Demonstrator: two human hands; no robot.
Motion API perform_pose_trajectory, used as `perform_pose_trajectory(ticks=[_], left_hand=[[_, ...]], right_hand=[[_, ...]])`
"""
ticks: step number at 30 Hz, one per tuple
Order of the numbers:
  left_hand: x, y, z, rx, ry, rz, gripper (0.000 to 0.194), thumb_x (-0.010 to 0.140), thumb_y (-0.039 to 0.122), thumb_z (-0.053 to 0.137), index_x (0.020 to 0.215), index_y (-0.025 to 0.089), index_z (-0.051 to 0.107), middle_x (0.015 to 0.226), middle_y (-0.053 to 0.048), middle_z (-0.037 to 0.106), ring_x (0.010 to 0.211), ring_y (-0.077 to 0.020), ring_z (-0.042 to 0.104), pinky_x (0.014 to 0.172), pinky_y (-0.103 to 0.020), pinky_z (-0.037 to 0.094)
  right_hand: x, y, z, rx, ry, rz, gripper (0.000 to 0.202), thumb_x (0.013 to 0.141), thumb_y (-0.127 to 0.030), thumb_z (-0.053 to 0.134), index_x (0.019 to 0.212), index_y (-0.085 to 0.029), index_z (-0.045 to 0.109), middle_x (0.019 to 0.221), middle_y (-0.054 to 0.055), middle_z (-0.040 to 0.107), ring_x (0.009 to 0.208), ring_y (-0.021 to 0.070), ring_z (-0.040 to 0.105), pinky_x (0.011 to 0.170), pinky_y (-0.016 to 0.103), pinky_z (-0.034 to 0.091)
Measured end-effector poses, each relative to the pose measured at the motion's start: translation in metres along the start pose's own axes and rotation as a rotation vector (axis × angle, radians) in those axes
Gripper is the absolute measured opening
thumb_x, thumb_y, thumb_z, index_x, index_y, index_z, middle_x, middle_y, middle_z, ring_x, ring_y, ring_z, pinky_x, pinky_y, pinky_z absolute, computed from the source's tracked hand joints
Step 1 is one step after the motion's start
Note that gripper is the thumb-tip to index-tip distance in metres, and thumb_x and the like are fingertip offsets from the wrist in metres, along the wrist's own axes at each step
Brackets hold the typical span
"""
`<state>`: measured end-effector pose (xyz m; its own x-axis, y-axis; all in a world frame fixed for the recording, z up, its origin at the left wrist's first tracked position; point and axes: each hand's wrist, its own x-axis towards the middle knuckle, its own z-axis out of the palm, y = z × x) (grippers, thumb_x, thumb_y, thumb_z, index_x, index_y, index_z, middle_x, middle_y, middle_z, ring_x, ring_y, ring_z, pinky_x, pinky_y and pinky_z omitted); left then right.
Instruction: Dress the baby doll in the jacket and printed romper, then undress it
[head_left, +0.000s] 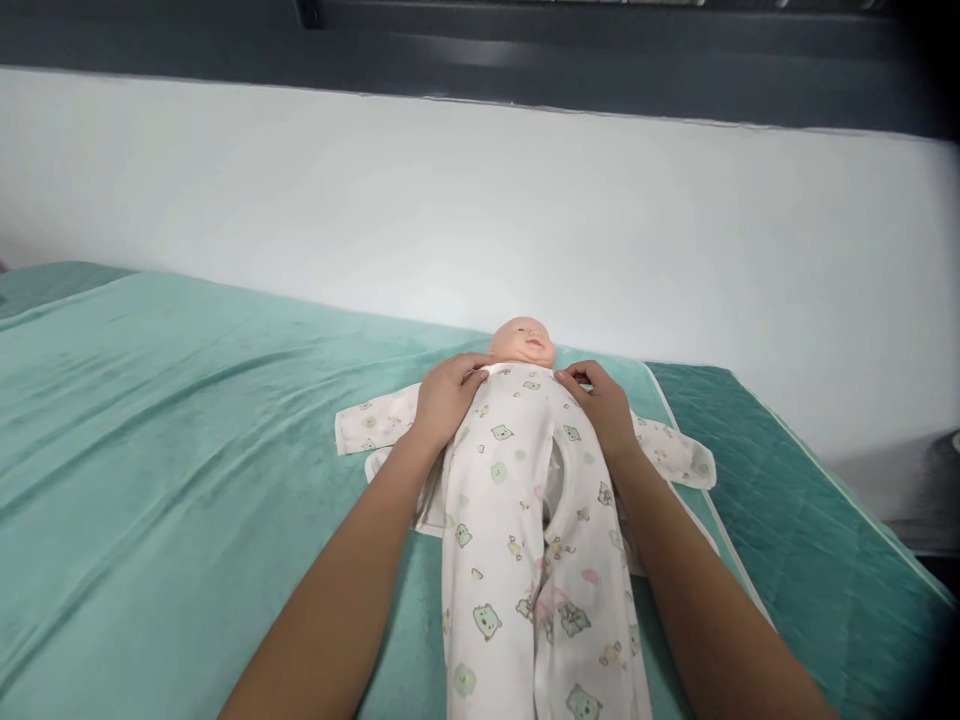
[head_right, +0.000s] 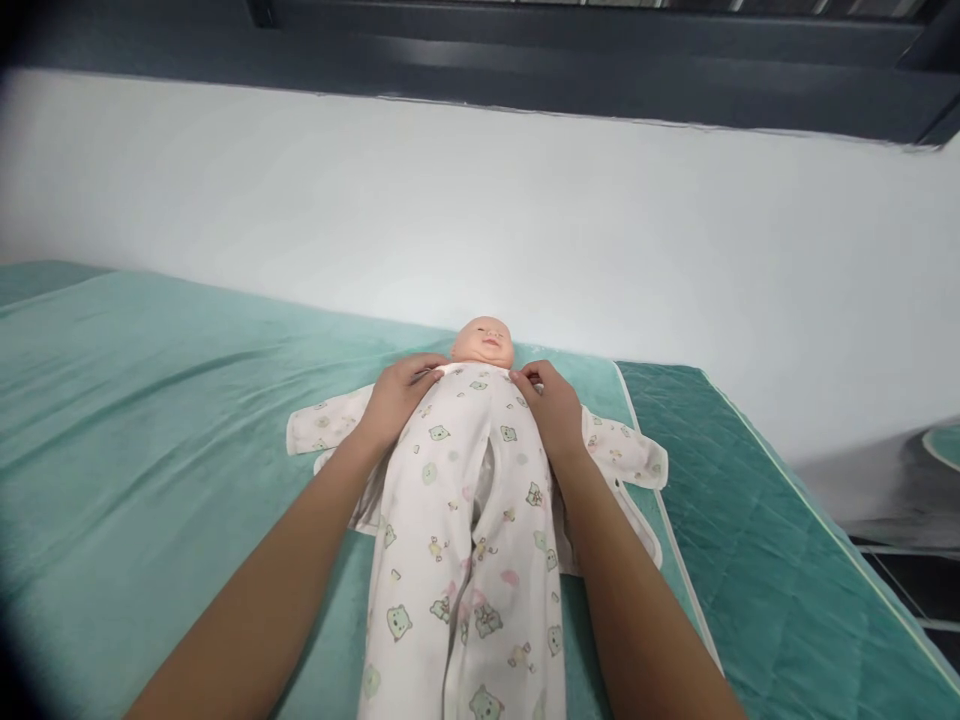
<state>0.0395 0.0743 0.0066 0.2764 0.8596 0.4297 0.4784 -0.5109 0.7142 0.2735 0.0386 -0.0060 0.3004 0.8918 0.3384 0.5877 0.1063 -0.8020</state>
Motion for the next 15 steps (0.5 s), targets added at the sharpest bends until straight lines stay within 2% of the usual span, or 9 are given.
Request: perform_pose_trajectory(ticks=[5,7,9,12,15], left_hand=[[-0.008,-0.004,-0.004,0.230,-0.085,0.113,0.038,0.098,0.024,0.040,0.122,0.033,0.067,0.120,-0.001,0.068,0.111,-0.0222,0.057,0.100,-0.040,0.042],[-0.016,-0.006,-0.004,0.289,-0.043,0.160,0.038,0.098,0.023,0.040,0.124,0.030,0.066,0.122,-0.004,0.066,0.113,-0.0234,0.054,0.101,-0.041,0.042],[-0.029,-0.005,-0.004,0.324,0.048,0.190,0.035,0.097,0.020,0.042,0.122,0.025,0.066,0.123,-0.007,0.065,0.116,-0.0242,0.051,0.102,-0.041,0.043],[-0.065,0.001,-0.007,0.355,0.180,0.207,0.034,0.094,0.014,0.045,0.122,0.021,0.064,0.126,-0.010,0.061,0.120,-0.0248,0.048,0.104,-0.042,0.043],[-0.122,0.014,-0.016,0.384,0.211,0.205,0.035,0.091,0.010,0.046,0.122,0.018,0.061,0.127,-0.012,0.058,0.121,-0.0257,0.047,0.105,-0.045,0.042]], right_hand=[[-0.010,-0.002,-0.008,0.076,-0.041,-0.067,0.024,0.088,-0.043,0.055,0.094,-0.024,0.068,0.099,0.003,0.072,0.091,0.0210,0.063,0.084,0.035,0.045],[-0.022,-0.006,-0.012,0.123,0.016,-0.082,0.024,0.089,-0.040,0.053,0.099,-0.023,0.069,0.105,0.005,0.072,0.094,0.0212,0.063,0.087,0.036,0.046],[-0.041,-0.013,-0.018,0.155,0.105,-0.070,0.026,0.090,-0.038,0.053,0.103,-0.023,0.069,0.110,0.006,0.071,0.098,0.0217,0.063,0.090,0.038,0.047],[-0.093,-0.023,-0.027,0.177,0.202,-0.044,0.027,0.092,-0.037,0.052,0.110,-0.023,0.066,0.117,0.007,0.068,0.104,0.0223,0.062,0.093,0.040,0.048],[-0.169,-0.033,-0.039,0.141,0.225,-0.057,0.029,0.092,-0.036,0.054,0.118,-0.025,0.062,0.123,0.007,0.065,0.112,0.0237,0.060,0.097,0.044,0.048]])
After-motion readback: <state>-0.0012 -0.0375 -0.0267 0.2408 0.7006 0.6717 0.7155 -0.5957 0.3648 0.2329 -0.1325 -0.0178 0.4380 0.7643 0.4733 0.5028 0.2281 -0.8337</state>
